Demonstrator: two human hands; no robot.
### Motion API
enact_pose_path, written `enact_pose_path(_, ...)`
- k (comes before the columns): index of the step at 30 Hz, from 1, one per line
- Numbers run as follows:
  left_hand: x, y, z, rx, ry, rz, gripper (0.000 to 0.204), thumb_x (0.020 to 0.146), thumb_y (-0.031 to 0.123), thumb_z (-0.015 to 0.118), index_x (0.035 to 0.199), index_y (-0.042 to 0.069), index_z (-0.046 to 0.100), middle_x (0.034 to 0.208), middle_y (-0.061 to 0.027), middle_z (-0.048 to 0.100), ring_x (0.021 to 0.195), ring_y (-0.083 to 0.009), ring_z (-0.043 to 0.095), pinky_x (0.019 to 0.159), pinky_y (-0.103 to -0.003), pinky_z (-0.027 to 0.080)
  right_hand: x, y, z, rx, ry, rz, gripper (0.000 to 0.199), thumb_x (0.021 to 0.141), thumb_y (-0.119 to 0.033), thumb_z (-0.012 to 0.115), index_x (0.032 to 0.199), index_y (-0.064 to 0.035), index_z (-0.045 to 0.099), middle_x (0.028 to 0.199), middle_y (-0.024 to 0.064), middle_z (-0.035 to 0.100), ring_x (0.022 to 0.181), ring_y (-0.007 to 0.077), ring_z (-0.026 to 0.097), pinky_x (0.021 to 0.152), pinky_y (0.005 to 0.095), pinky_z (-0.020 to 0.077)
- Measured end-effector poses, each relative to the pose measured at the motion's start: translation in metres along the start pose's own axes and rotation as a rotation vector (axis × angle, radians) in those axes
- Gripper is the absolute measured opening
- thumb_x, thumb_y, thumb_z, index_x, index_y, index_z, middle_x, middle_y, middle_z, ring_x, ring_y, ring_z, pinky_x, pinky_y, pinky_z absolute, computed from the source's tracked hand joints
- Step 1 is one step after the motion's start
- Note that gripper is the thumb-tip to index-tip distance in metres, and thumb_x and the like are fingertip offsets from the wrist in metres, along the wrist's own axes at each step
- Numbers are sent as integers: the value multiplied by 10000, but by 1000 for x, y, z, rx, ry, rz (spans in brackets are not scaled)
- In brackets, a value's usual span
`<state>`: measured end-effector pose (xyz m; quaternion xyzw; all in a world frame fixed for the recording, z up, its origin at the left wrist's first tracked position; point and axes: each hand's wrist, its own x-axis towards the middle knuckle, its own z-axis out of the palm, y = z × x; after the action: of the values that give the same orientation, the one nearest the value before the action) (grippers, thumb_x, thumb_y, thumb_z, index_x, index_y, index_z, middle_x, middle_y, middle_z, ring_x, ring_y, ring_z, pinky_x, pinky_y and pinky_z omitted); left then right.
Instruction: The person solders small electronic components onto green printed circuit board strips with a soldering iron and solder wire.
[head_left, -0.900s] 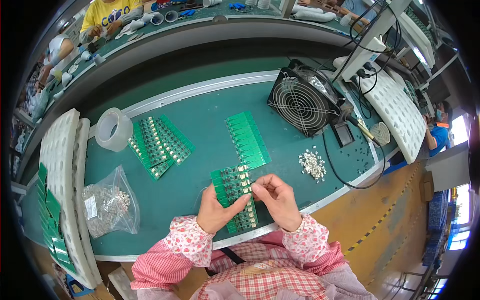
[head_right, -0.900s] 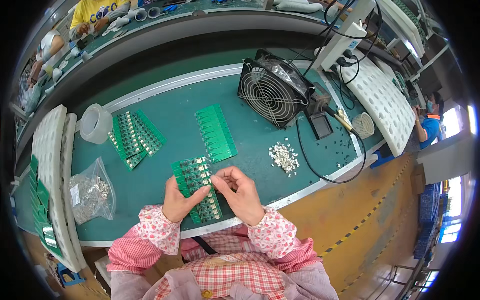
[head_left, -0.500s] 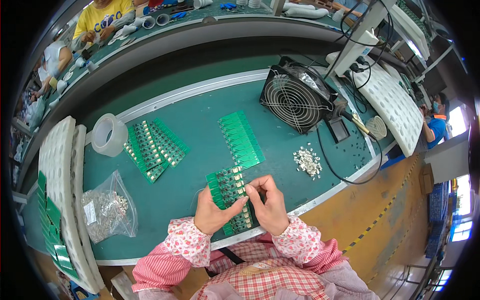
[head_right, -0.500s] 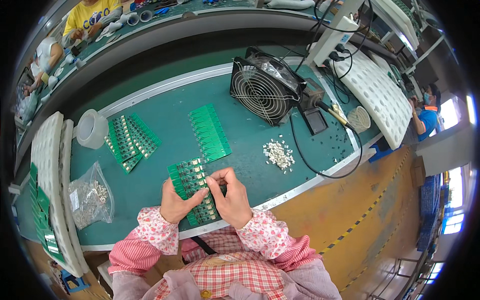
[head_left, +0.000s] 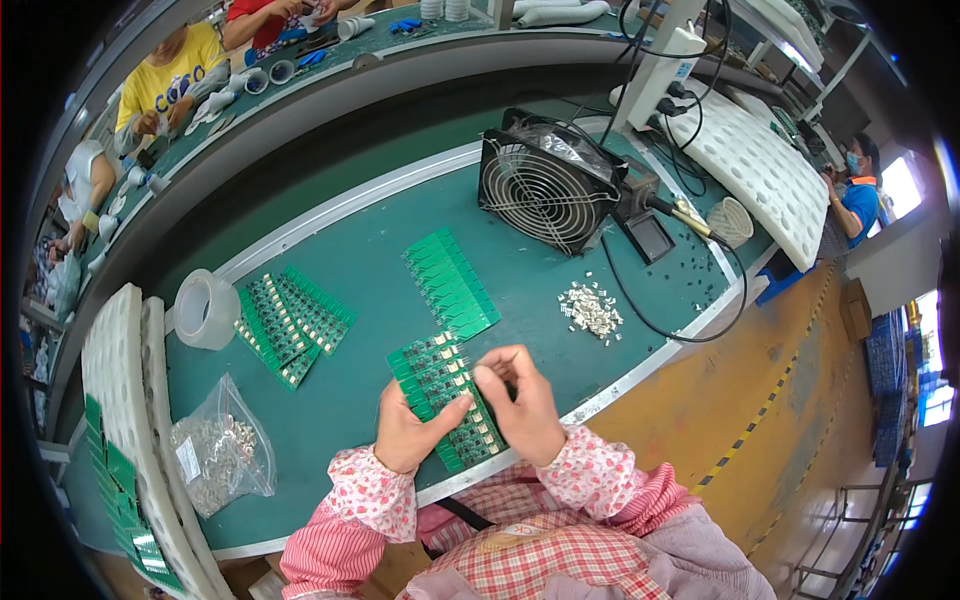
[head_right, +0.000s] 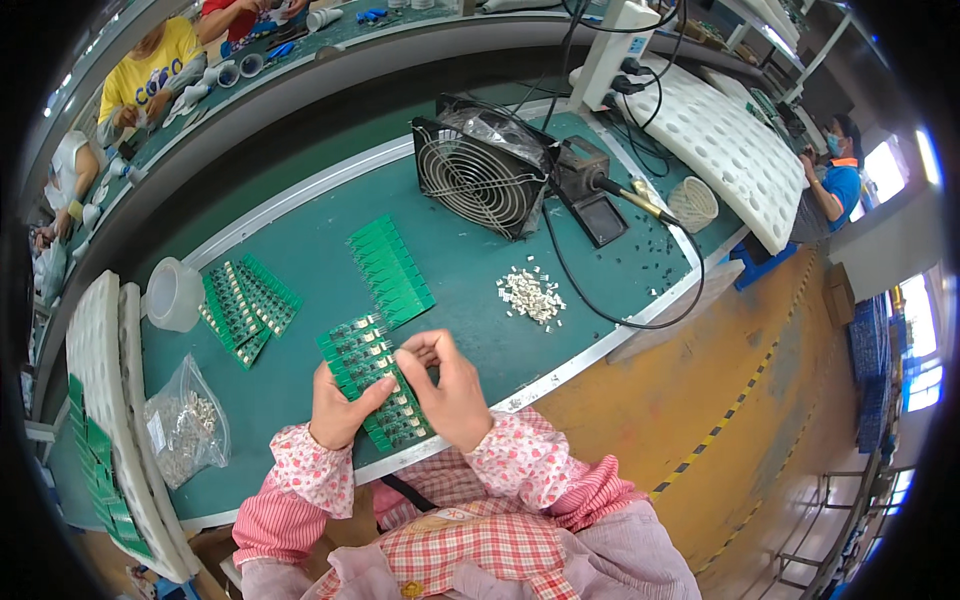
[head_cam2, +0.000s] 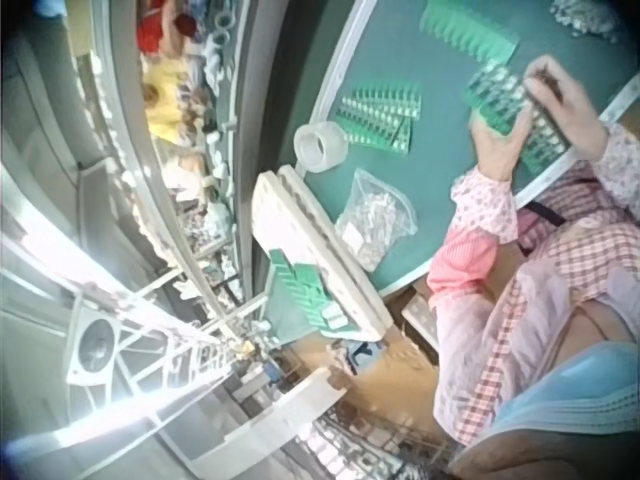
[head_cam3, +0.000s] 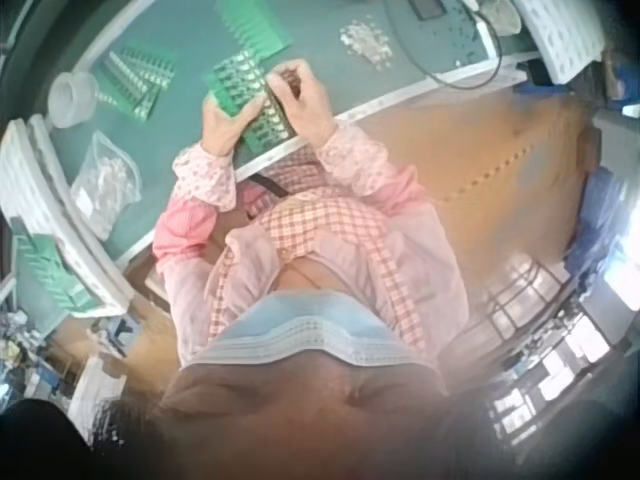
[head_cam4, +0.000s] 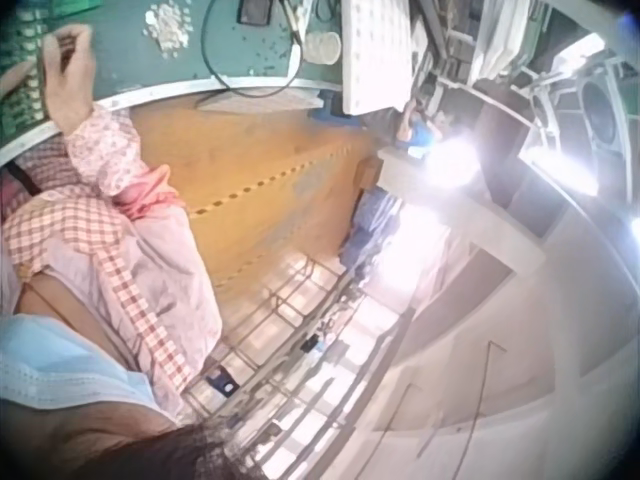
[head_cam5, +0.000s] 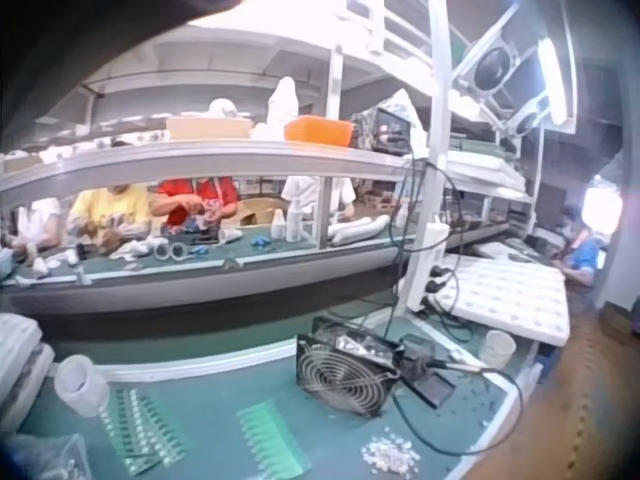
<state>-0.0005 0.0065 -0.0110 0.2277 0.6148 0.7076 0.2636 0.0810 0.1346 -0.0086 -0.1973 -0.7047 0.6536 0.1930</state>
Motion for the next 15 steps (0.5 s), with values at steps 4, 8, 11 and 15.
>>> enact_pose_path(4, 1, 1, -6, -167, 97, -96, 269, 771, 8, 684, 1014, 6, 569, 899, -38, 635, 776, -107, 606, 700, -263, 502, 18, 0, -54, -718, 231, -444, 213, 736, -113, 709, 912, -52, 605, 830, 57, 567, 764, 214, 542, 686, 330, 433)
enact_pose_path(8, 3, 5, -20, -501, 192, -217, 218, 797, 4, 631, 1005, 25, 569, 886, -39, 630, 751, -142, 618, 667, -278, 517, 32, 0, -104, -1123, 239, -642, 187, 679, -99, 725, 844, -95, 637, 862, 22, 560, 820, 215, 510, 698, 336, 402)
enact_pose_path(11, 8, 8, -23, -607, 282, -187, 145, 857, 171, 573, 922, 62, 503, 762, -32, 550, 647, -124, 527, 614, -302, 449, 37, 6, -115, -1162, 178, -686, 172, 668, -84, 728, 815, -101, 642, 866, 11, 556, 829, 209, 504, 703, 333, 400)
enact_pose_path(15, 13, 6, -36, -759, 298, -200, 120, 876, 169, 554, 930, 77, 501, 776, -20, 541, 629, -102, 499, 615, -300, 417, 35, 5, -106, -999, 106, -638, 167, 685, -43, 717, 820, -72, 622, 847, 33, 592, 808, 223, 536, 701, 338, 420)
